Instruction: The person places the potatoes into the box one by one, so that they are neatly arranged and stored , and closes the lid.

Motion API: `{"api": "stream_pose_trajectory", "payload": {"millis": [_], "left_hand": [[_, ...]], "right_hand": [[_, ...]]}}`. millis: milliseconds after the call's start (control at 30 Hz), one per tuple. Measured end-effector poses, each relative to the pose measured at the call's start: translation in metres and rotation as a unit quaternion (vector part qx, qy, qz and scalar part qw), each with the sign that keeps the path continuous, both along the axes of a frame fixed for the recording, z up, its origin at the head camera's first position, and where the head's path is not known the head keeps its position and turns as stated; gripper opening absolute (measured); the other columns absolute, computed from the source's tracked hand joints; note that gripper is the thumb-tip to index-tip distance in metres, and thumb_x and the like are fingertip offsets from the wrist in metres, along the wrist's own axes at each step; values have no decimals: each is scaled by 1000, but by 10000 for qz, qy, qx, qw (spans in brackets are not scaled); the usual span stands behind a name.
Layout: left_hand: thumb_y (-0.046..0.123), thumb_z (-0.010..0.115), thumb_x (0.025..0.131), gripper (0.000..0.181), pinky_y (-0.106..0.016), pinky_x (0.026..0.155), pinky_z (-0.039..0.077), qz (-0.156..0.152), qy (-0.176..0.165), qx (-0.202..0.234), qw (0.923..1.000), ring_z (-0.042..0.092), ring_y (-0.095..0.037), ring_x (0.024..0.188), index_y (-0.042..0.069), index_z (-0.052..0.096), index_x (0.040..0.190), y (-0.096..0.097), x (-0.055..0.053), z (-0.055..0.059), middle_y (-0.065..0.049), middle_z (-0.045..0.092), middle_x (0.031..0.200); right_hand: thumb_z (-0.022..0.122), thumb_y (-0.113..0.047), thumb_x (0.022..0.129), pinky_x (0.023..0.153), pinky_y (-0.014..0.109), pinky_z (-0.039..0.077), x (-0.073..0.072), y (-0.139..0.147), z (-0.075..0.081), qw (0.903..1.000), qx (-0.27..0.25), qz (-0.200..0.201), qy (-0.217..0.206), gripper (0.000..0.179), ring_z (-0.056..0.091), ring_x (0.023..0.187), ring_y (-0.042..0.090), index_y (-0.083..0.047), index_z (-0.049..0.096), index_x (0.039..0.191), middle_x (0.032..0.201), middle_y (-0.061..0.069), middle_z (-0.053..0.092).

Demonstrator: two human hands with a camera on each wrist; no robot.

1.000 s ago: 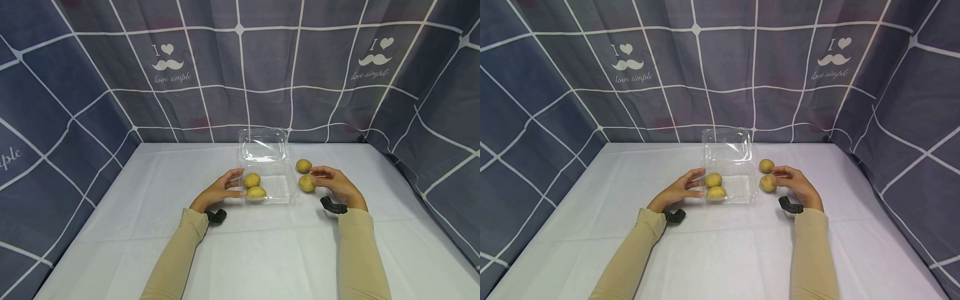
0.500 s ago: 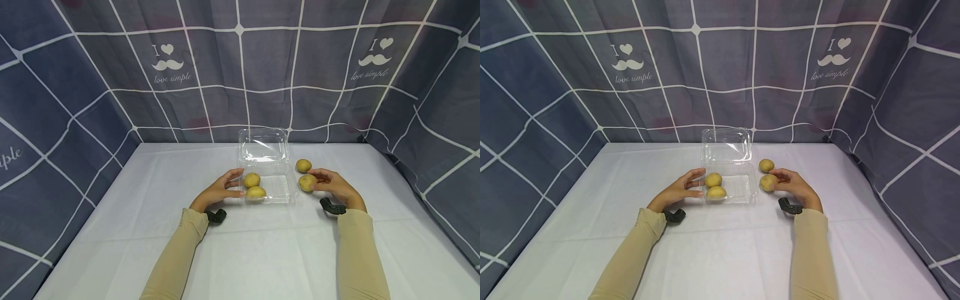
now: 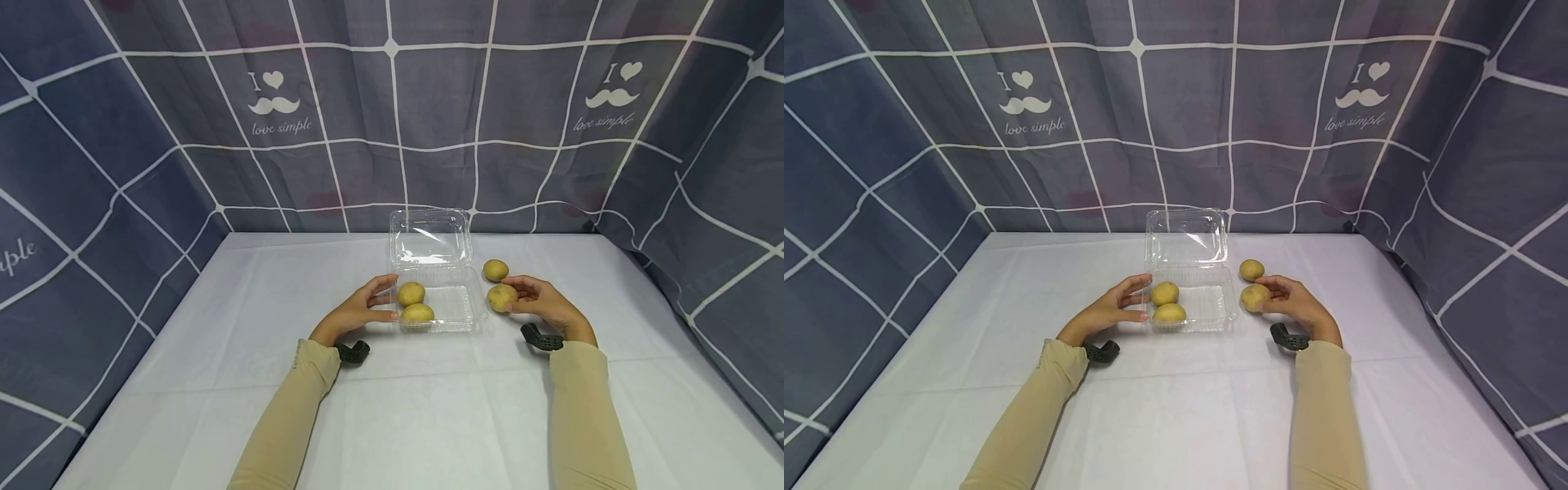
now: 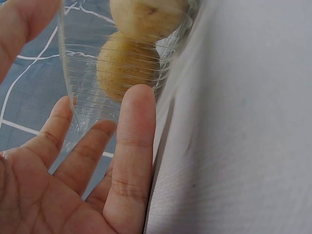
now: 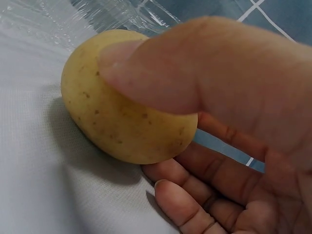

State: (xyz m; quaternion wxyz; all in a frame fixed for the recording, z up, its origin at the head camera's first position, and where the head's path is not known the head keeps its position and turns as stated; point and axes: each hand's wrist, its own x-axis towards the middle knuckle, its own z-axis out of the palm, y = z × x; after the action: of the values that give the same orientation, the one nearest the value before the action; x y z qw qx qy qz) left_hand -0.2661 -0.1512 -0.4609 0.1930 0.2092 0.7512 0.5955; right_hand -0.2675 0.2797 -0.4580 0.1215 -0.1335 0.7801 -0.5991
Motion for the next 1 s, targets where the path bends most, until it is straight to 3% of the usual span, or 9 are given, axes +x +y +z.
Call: {"api": "stream_pose_trajectory", "payload": {"millis": [333,1000], "left_hand": [[4,80,97,90,-56,123,40,-20,-22,51,10000,39,-44,155,7,28,170,0,1,1,-15,30,175],[6,80,97,88,-58,124,38,30,-20,3,10000,40,-43,154,9,30,170,0,1,0,-14,31,175]], "right_hand": [[81,-1,92,88,19,54,-2,-1,-1,9995,273,-164,3,66,60,104,10,16,50,148,123,6,65],[84,-4,91,84,19,55,0,-5,9,9958,621,-560,385,57,64,97,8,14,59,139,111,-1,68]]}}
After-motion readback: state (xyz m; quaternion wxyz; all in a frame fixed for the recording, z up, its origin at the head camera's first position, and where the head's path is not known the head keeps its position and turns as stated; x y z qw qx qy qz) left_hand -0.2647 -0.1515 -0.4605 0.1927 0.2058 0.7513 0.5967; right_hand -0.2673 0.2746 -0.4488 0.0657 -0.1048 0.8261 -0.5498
